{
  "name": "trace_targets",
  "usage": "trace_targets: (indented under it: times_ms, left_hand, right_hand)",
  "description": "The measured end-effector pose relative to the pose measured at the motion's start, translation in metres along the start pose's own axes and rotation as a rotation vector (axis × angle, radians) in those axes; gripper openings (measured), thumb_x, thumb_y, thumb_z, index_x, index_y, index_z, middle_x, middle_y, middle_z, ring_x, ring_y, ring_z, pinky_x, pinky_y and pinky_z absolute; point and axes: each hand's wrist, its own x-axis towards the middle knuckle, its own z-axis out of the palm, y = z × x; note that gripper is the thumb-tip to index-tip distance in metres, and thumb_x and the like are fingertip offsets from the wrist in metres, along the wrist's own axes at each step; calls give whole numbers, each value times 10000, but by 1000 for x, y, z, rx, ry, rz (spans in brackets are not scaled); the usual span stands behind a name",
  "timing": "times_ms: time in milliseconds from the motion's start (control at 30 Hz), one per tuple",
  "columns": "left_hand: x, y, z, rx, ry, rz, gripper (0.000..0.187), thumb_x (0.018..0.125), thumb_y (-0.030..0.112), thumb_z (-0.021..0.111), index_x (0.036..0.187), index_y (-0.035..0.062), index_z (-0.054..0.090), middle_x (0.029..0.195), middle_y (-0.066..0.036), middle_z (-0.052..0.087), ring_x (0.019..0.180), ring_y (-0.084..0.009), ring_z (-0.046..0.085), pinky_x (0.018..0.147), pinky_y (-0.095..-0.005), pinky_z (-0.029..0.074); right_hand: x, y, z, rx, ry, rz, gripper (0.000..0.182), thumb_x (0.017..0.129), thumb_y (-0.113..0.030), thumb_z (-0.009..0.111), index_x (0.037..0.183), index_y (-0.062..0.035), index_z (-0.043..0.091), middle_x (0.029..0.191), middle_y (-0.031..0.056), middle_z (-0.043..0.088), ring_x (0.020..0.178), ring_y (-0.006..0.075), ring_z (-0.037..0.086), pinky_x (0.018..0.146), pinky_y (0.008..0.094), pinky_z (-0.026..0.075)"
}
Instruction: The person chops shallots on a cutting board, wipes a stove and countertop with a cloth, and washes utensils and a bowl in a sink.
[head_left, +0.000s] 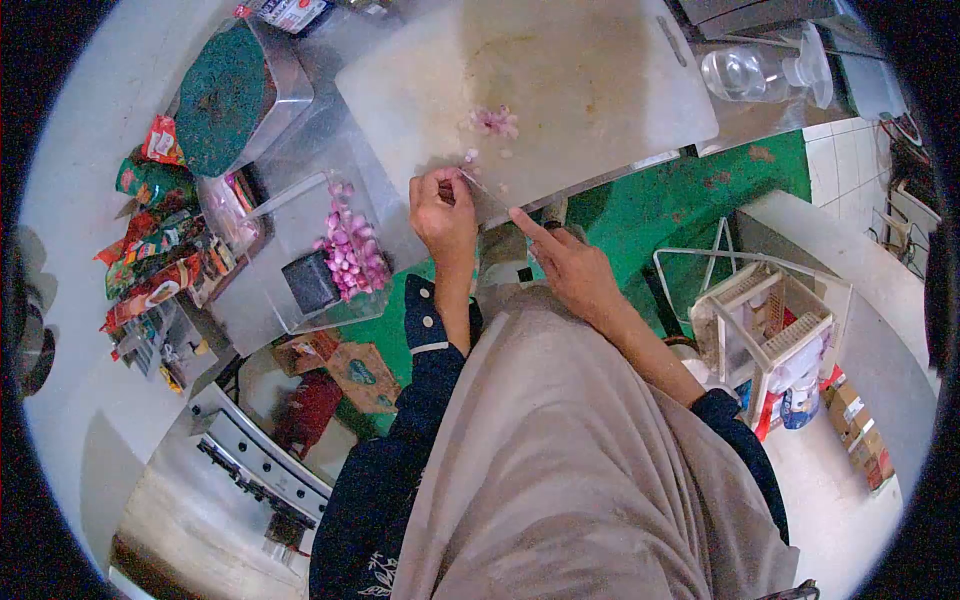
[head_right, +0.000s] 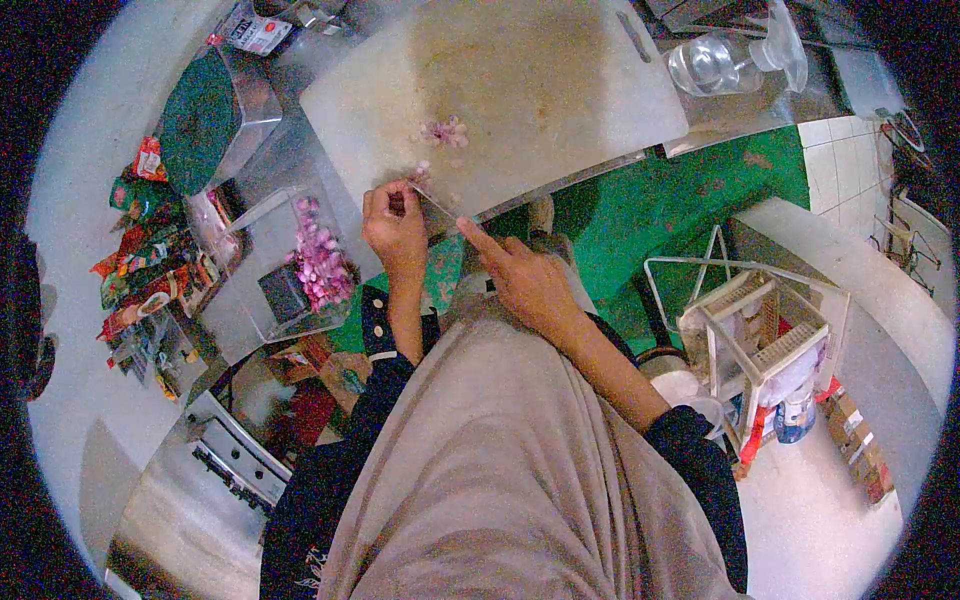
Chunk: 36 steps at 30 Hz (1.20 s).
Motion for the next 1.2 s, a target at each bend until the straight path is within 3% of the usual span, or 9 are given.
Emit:
trace_targets:
  times_ms: [67, 167, 367, 567, 667, 767, 967, 1200]
  left_hand:
    - [0, 0, 0, 13, -3, 4, 65, 795, 60, 644, 843, 17, 633, 820, -112, 607, 759, -261, 606, 687, -361, 480]
    - [0, -7, 4, 28, 61, 122, 40, 782, 13, 635, 812, 20, 609, 791, -95, 561, 644, -225, 602, 583, -340, 490]
    - [-2, -6, 1, 114, 21, 114, 74, 823, 86, 618, 871, 30, 609, 830, -126, 585, 751, -293, 589, 681, -388, 471]
    - [-3, -3, 1, 103, -2, 96, 49, 852, 79, 578, 858, 36, 601, 851, -126, 572, 780, -293, 569, 704, -390, 459]
    - [-5, -4, 2, 31, -4, 98, 91, 870, 49, 549, 934, 17, 606, 852, -135, 533, 777, -292, 550, 718, -387, 448]
    - [-9, -5, -3, -90, -48, 109, 208, 878, 42, 533, 1063, 32, 628, 886, -127, 539, 813, -269, 560, 752, -359, 454]
    - [-11, -6, -9, -112, 13, 110, 291, 904, 54, 500, 1176, 43, 604, 964, -135, 557, 890, -254, 562, 805, -338, 459]
    - [-13, -18, -20, -187, 147, -17, 250, 903, 69, 505, 1128, 16, 600, 1006, -139, 561, 938, -257, 557, 803, -329, 459]
  right_hand:
    - [1, -4, 0, -69, -19, 41, 600, 912, -156, 500, 1444, -317, 273, 814, 134, 574, 639, 347, 585, 552, 458, 502]
    - [16, -7, 8, -153, -25, 68, 620, 907, -156, 506, 1446, -335, 257, 813, 141, 579, 628, 352, 590, 540, 469, 505]
    - [4, -2, 3, -100, 4, 38, 596, 911, -160, 502, 1436, -340, 285, 795, 156, 578, 631, 361, 593, 547, 462, 500]
    - [8, 6, -11, -83, 20, 75, 571, 918, -178, 507, 1427, -340, 307, 815, 167, 587, 669, 365, 605, 574, 450, 507]
    - [11, 11, -12, -29, 102, 54, 553, 922, -185, 509, 1420, -337, 324, 863, 177, 601, 691, 373, 608, 586, 446, 512]
    - [9, 13, -7, -53, 63, -15, 546, 933, -247, 475, 1432, -351, 280, 805, 137, 583, 616, 347, 602, 530, 467, 510]
    - [10, 9, -9, 26, 78, 38, 547, 918, -180, 511, 1414, -329, 336, 869, 172, 607, 701, 371, 609, 596, 456, 509]
    - [14, -2, -16, -95, -162, -15, 530, 930, -206, 487, 1419, -326, 323, 893, 173, 606, 737, 373, 614, 611, 459, 507]
